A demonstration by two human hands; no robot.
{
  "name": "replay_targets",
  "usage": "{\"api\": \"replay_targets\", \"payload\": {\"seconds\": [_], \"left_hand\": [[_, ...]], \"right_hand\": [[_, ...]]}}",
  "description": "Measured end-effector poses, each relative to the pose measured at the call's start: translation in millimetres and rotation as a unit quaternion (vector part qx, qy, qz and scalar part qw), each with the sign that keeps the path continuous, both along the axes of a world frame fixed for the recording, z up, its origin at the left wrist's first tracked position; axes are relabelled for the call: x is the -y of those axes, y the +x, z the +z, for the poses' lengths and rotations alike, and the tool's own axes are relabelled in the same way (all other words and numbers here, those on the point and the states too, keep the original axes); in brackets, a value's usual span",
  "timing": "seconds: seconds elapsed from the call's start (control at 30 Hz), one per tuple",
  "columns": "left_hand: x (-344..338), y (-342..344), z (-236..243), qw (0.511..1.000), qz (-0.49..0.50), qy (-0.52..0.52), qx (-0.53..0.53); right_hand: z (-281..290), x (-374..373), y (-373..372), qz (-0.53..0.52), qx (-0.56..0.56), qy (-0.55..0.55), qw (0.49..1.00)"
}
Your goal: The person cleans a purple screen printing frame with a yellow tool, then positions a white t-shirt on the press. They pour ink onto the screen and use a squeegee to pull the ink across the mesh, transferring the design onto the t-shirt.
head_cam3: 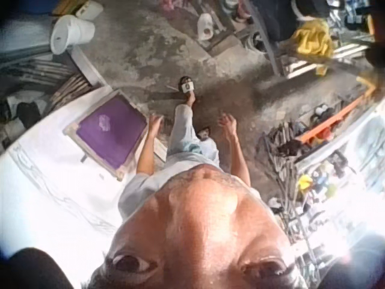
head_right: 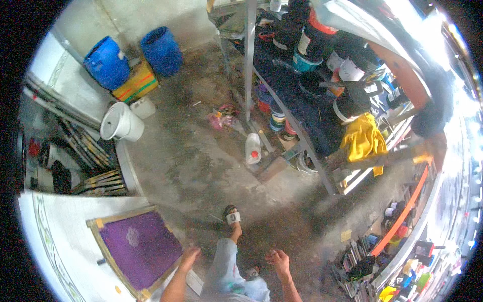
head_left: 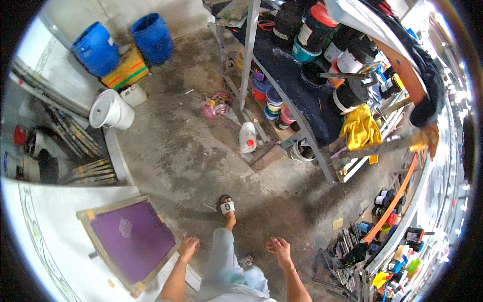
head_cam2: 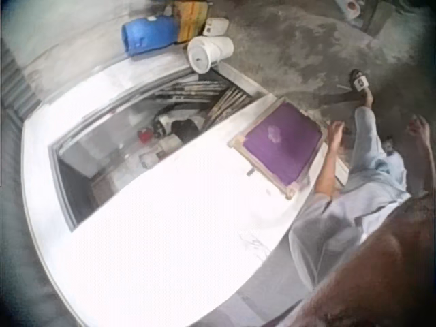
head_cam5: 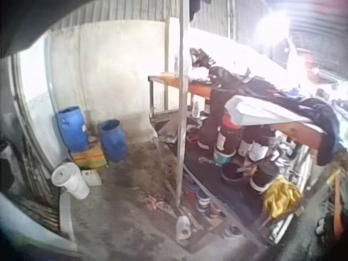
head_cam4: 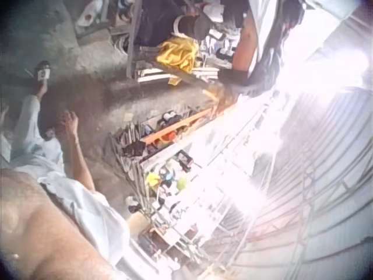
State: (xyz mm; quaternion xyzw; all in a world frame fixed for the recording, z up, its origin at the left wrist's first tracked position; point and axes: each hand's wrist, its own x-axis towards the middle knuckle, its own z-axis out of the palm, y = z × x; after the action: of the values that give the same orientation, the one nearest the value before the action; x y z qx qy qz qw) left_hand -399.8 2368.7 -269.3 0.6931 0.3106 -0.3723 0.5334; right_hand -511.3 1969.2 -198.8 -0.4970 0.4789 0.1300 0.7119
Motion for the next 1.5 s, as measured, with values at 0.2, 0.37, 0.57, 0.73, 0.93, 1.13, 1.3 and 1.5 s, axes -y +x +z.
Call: {"api": "replay_targets", "payload": {"seconds": [0.2,0.37,0.57,0.73,0.93,1.13,1.3,1.5], "left_hand": [[56.6,-25.4,-44.9,0.949,-0.237,0.087,0.191],[121.4,-77.6,-21.9,0.825,-0.526,0.092,0.184],[146.8,-46.7,8.6,0.8,-0.55,0.101,0.218],[106.4,51.7,24.8,0.869,-0.461,0.053,0.17],[10.1,197.9,46.9,0.945,-0.269,0.05,0.18],[-111.3,249.7,82.1,0.96,0.204,0.041,0.189],[-122.2,190.2,89.9,0.954,0.216,0.167,0.125],[-71.0,230.5,93.7,0.96,0.054,0.263,0.08]], "right_hand": [[-1.3,-3.1,-168.5,-0.075,-0.04,-0.037,0.996],[-58.6,5.3,-441.9,-0.135,-0.254,-0.055,0.956],[-35.5,-24.1,-345.9,-0.049,-0.336,-0.023,0.94],[-64.4,11.9,-172.5,0.066,-0.255,-0.105,0.959],[-40.3,59.7,170.1,0.247,-0.054,-0.322,0.913],[74.7,21.9,539.8,0.327,0.131,-0.488,0.799],[106.6,22.1,773.8,0.245,0.233,-0.57,0.748],[142.6,69.3,960.3,0.086,0.047,-0.554,0.826]]}}
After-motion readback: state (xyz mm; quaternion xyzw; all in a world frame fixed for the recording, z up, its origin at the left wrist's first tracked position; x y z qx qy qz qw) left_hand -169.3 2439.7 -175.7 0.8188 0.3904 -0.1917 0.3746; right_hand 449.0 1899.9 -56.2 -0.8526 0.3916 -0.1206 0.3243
